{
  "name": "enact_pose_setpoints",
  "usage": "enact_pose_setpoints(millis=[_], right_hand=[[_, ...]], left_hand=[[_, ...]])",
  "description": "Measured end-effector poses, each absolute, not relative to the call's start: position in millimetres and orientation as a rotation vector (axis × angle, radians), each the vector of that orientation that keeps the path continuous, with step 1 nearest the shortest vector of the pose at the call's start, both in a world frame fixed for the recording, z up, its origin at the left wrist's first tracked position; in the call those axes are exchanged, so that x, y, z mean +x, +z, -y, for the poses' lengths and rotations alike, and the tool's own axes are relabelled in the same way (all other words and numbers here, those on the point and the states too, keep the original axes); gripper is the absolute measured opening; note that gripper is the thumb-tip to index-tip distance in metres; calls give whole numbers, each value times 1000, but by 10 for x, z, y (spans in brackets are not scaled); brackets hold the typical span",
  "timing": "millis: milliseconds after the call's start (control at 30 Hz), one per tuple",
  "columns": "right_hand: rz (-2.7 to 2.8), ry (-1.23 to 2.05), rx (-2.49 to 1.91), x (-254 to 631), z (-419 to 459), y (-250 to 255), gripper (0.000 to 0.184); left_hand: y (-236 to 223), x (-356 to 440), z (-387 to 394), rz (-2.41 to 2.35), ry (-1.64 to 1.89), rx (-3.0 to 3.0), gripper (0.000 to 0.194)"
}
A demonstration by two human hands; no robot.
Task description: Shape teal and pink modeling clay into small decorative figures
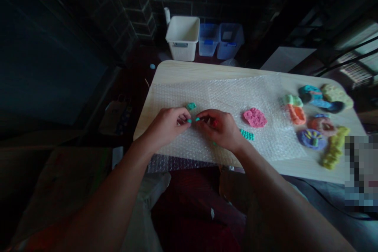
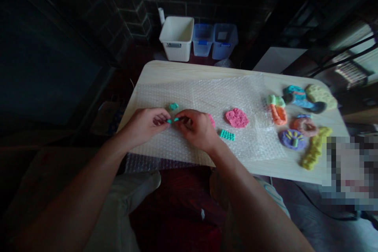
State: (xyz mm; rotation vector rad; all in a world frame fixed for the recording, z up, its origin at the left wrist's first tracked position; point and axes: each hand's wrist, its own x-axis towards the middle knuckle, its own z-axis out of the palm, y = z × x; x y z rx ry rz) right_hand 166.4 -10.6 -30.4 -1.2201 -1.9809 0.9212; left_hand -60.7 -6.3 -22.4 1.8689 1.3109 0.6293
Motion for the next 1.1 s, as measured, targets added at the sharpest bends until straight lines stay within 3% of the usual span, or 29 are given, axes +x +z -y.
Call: enact_pose_setpoints(millis=[200,1100], right_hand=[[1825,1056,-1187,1673,106,-295,21],[1368,1301,-1027,1583,130,-334,18]], left_hand=[[-152,-562,67,-1258,808,1731,15],[-32,-505,100,-1233,921,1647,23]])
